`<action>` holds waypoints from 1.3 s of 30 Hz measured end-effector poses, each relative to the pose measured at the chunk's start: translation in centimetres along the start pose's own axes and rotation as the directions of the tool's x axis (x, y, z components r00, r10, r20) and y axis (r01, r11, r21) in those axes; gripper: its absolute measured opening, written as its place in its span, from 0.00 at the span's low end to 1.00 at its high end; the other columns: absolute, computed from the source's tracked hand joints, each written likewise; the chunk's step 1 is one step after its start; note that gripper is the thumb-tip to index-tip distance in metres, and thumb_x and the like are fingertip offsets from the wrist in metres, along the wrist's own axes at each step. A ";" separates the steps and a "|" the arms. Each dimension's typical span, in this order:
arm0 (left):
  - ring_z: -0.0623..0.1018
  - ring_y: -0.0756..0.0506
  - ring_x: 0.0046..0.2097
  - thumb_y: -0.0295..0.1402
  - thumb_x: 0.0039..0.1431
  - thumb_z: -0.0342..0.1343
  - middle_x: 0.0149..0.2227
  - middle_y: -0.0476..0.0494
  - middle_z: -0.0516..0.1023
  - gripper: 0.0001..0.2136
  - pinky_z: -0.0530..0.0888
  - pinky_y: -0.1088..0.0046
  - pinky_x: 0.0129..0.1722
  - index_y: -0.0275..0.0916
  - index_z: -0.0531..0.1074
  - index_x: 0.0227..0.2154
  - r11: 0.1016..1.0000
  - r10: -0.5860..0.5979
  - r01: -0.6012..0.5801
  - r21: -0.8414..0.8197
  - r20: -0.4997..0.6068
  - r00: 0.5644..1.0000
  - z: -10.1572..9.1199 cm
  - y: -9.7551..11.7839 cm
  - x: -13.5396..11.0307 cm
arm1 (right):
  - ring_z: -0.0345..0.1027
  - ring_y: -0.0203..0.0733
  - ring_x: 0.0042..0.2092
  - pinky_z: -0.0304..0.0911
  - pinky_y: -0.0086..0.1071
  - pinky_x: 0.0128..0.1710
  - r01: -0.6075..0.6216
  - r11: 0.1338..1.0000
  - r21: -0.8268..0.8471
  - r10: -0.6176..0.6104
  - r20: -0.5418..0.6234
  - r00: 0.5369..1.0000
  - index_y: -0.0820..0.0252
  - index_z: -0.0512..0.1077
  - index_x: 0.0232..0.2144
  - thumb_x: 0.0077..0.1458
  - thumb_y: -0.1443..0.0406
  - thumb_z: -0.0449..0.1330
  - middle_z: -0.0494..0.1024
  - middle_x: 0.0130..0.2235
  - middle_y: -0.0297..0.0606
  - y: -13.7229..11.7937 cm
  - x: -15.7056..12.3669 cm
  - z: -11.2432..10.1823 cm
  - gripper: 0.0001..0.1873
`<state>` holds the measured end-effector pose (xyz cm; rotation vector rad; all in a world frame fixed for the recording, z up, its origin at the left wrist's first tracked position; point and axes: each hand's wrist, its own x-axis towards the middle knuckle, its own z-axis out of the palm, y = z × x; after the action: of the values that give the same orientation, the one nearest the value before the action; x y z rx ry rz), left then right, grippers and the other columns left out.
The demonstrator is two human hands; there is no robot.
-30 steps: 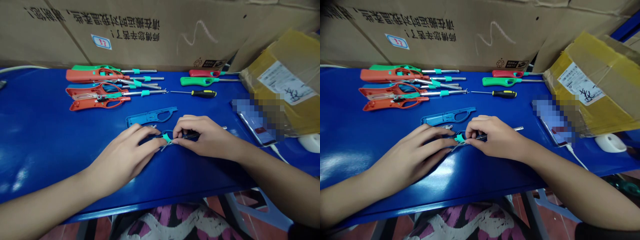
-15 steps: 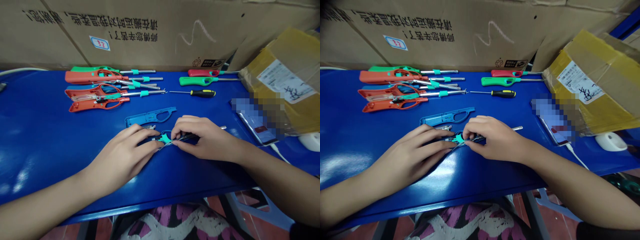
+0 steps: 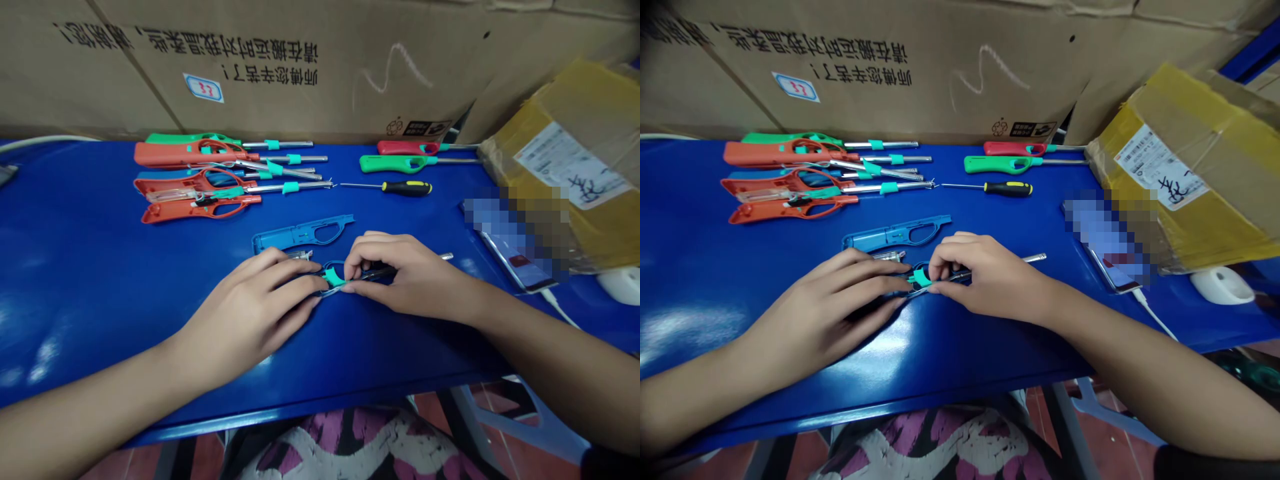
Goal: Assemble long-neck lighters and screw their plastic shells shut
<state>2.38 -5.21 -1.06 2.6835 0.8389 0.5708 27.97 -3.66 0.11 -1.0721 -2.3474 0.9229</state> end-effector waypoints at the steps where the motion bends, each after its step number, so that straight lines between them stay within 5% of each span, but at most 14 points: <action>1: 0.75 0.41 0.51 0.32 0.68 0.57 0.52 0.43 0.79 0.10 0.73 0.60 0.51 0.41 0.74 0.50 1.000 -0.010 0.010 0.002 -0.010 1.000 0.0 0.0 0.1 | 0.67 0.36 0.39 0.61 0.31 0.40 0.001 1.000 -0.006 -0.001 -0.002 1.000 0.58 0.72 0.33 0.58 0.68 0.67 0.76 0.34 0.32 0.0 0.0 0.0 0.06; 6: 0.77 0.40 0.48 0.40 0.65 0.61 0.48 0.42 0.81 0.12 0.75 0.60 0.48 0.39 0.76 0.46 0.999 -0.028 0.031 0.040 -0.067 0.997 0.4 0.3 0.4 | 0.67 0.37 0.38 0.61 0.31 0.40 0.015 0.999 -0.035 -0.016 -0.028 0.999 0.57 0.72 0.32 0.59 0.68 0.65 0.76 0.33 0.32 -0.2 0.0 0.0 0.06; 16: 0.78 0.42 0.47 0.30 0.66 0.59 0.45 0.44 0.82 0.04 0.75 0.62 0.47 0.38 0.76 0.41 0.999 -0.004 0.009 0.049 -0.099 0.995 0.4 0.4 0.6 | 0.68 0.36 0.37 0.62 0.31 0.39 0.013 0.998 -0.057 -0.016 -0.040 0.999 0.57 0.72 0.31 0.60 0.69 0.64 0.77 0.33 0.32 -0.3 -0.1 0.0 0.05; 34: 0.78 0.41 0.48 0.29 0.66 0.58 0.47 0.43 0.81 0.04 0.75 0.60 0.47 0.39 0.77 0.41 0.999 -0.030 0.032 0.020 -0.076 0.997 0.3 0.5 0.6 | 0.71 0.40 0.42 0.63 0.35 0.45 0.049 0.996 -0.074 -0.047 0.037 0.998 0.56 0.74 0.35 0.59 0.71 0.61 0.80 0.38 0.34 -0.2 -0.5 -1.0 0.05; 39: 0.79 0.41 0.48 0.29 0.66 0.59 0.47 0.43 0.82 0.05 0.76 0.59 0.47 0.39 0.78 0.42 1.000 -0.019 0.021 0.018 -0.082 0.996 0.3 0.4 0.6 | 0.71 0.39 0.42 0.63 0.34 0.44 -0.042 0.997 -0.066 0.044 0.039 0.998 0.57 0.76 0.33 0.57 0.73 0.60 0.79 0.38 0.34 -0.3 -0.5 -1.6 0.07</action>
<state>3.16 -5.28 -1.03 2.6815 0.8959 0.6753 29.10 -3.58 1.40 -1.1439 -2.4116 0.8965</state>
